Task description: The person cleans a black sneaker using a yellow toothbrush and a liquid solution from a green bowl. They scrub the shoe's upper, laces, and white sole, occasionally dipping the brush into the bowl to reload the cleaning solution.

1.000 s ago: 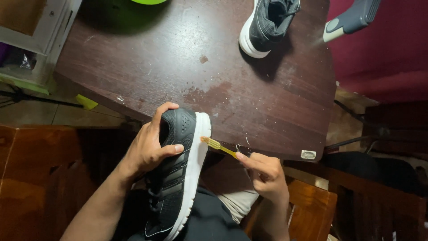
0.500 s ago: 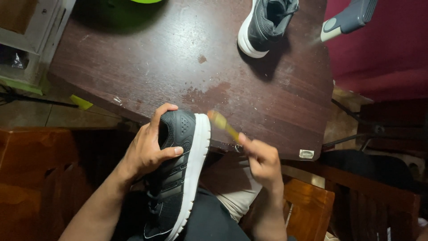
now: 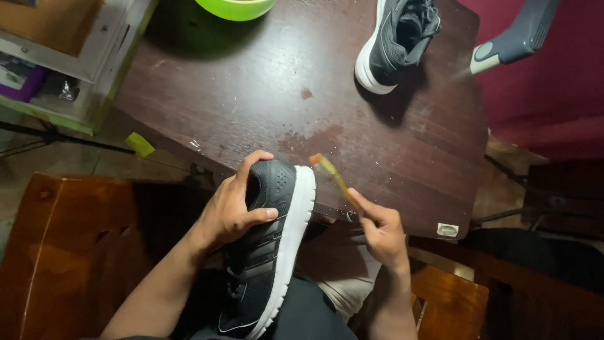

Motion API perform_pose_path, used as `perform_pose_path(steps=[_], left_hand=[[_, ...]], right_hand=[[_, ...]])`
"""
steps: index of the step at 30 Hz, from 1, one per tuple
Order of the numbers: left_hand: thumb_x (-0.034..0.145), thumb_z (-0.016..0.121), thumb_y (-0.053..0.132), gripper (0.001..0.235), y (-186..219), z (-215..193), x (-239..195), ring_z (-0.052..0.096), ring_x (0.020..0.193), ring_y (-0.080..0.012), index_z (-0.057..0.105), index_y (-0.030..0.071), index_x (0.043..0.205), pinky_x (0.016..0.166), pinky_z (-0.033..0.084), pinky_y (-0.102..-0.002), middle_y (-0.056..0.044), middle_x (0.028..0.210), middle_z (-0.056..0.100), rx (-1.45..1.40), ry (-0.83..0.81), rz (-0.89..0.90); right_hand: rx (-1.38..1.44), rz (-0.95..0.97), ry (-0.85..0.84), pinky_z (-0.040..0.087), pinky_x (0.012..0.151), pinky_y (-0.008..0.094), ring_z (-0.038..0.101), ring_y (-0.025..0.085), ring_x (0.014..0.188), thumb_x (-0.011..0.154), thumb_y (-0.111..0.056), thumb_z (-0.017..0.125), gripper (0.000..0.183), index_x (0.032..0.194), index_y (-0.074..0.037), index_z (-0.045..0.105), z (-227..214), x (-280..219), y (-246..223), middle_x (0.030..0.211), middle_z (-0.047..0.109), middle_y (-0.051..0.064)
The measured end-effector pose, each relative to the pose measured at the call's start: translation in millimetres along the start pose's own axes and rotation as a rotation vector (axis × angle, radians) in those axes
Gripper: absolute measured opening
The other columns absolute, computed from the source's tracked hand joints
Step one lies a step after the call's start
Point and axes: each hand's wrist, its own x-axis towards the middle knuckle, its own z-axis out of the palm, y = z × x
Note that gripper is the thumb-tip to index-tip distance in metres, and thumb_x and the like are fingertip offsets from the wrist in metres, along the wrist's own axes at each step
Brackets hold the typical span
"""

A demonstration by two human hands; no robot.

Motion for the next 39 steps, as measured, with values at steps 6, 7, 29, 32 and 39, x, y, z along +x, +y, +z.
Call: perform_pose_path(steps=[6,7,29,32,39], left_hand=[[0.059,0.073,0.065,0.105,-4.2,1.4,-0.5,0.064,0.115,-0.0522,0.038,0.027,0.151,0.094,0.047,-0.058,-0.031,0.124,0.066,-0.004,0.015,0.024],[0.059,0.073,0.065,0.105,-5.7,1.1,-1.0,0.064,0.115,-0.0522,0.038,0.027,0.151,0.094,0.047,-0.058,-0.031,0.124,0.066,-0.006,0.02,0.027],[0.07,0.068,0.064,0.098,28.7,1.1,-9.6,0.055,0.128,-0.0527,0.026,0.035,0.154,0.107,0.043,-0.058,-0.032,0.139,0.056,0.128,-0.05,-0.094],[0.071,0.067,0.065,0.096,30.7,4.5,-7.7,0.054,0.129,-0.0517,0.025,0.037,0.153,0.109,0.042,-0.057,-0.031,0.141,0.055,0.149,-0.069,-0.108],[0.075,0.065,0.064,0.09,42.8,2.9,-14.7,0.053,0.13,-0.0514,0.023,0.043,0.152,0.111,0.041,-0.056,-0.032,0.142,0.054,0.144,-0.1,-0.144]], right_hand=[[-0.109,-0.003,-0.003,0.057,0.073,0.042,0.07,0.022,0.072,0.071,0.019,0.049,0.065,0.129,-0.003,0.071,-7.3,10.9,-39.2,0.079,0.074,0.021],[-0.111,-0.007,-0.006,0.057,0.073,0.042,0.07,0.022,0.072,0.071,0.019,0.049,0.065,0.129,-0.003,0.071,-10.3,5.5,-37.4,0.079,0.074,0.021],[-0.253,-0.164,-0.15,0.05,0.054,0.039,0.059,0.03,0.05,0.072,0.014,0.051,0.065,0.123,-0.016,0.077,-36.8,11.9,-65.5,0.064,0.065,0.012],[-0.344,-0.167,-0.148,0.049,0.053,0.038,0.058,0.03,0.05,0.072,0.012,0.053,0.066,0.125,-0.02,0.076,-40.9,13.5,-59.7,0.061,0.062,0.011],[-0.428,-0.131,-0.062,0.051,0.059,0.042,0.064,0.032,0.058,0.067,0.007,0.055,0.052,0.108,-0.011,0.08,-41.5,18.2,-105.6,0.068,0.065,0.016]])
